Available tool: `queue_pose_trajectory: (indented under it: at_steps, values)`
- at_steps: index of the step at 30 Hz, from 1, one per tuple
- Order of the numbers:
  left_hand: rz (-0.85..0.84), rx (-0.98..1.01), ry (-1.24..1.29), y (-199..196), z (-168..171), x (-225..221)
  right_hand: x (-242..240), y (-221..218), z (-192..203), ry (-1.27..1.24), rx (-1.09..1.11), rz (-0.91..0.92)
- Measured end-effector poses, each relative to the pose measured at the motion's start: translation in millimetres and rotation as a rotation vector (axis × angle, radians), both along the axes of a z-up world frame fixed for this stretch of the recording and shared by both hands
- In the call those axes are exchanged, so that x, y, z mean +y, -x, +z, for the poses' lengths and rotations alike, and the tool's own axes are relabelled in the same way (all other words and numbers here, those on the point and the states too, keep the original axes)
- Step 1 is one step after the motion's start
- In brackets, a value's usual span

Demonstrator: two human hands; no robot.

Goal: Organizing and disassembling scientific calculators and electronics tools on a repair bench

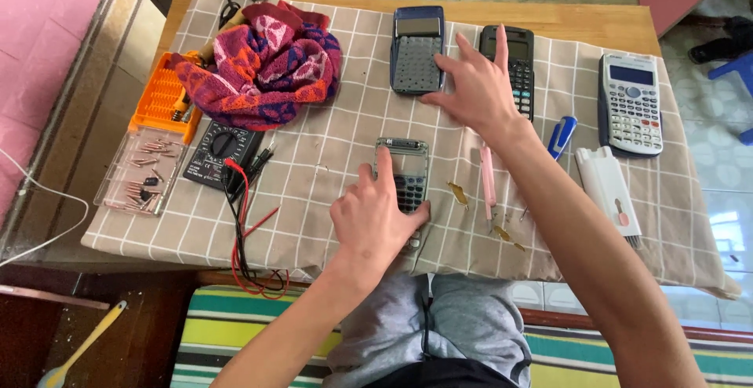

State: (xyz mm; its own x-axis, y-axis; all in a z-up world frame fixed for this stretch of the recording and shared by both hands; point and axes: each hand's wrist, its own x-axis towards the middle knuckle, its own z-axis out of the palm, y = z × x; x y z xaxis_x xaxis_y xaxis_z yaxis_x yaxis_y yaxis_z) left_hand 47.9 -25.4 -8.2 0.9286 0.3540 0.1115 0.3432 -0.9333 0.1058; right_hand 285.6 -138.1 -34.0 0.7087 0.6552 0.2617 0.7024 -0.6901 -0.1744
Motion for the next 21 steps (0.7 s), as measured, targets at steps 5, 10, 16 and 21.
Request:
queue_pose_trajectory:
  at_steps: [5,10,16,21]
  values:
    - [-0.015,0.047,-0.022,-3,-2,1,-3,2,-4,0.005,-0.010,0.013]
    - [-0.007,0.074,0.157,-21,42,23,0,-2,-4,0.025,-0.024,-0.013]
    - [0.020,-0.029,0.526,-143,46,76,1,9,24,0.048,0.160,-0.023]
    - [0.142,0.112,0.604,-214,15,95,-3,22,47,0.118,0.177,-0.026]
